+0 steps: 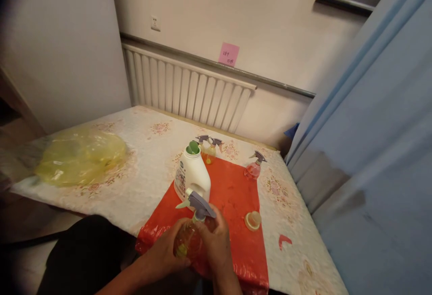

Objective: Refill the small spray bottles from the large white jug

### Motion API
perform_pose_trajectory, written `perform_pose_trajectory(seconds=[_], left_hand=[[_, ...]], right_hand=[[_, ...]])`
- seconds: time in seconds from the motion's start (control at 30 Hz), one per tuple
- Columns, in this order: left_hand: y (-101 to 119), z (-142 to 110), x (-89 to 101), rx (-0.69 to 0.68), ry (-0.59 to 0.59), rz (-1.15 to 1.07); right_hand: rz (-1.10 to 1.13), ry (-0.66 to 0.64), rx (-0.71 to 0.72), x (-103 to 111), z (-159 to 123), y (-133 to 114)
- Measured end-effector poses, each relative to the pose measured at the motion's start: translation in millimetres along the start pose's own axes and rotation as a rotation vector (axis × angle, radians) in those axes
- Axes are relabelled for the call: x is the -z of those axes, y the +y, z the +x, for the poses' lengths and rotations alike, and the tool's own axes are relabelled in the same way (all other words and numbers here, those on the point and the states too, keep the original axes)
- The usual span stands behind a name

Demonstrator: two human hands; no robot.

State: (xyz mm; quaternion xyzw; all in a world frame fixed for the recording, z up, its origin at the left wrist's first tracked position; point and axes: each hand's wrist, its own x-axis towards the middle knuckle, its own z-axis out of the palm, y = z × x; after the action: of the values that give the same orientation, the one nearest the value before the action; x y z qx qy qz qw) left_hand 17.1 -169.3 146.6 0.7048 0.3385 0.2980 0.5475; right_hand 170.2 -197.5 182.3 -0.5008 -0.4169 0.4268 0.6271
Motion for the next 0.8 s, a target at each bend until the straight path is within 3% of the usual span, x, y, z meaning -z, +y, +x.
perform_pose_trajectory(seconds=[0.13,0.47,0.8], left_hand=[[-3.8,-1.0,1.4,0.029,-0.005,-0.025],[-27.2,-7.9,7.9,0.098,0.021,0.132],[-18.0,-8.2,13.3,0.059,0.01,0.136]], right_hand=[[0.117,-0.018,0.049,4.8,7.0,-6.5],[0.199,0.126,0.184,21.6,29.3,-46.1],[0.306,0.212,0.128,45.9,45.0,-45.0]])
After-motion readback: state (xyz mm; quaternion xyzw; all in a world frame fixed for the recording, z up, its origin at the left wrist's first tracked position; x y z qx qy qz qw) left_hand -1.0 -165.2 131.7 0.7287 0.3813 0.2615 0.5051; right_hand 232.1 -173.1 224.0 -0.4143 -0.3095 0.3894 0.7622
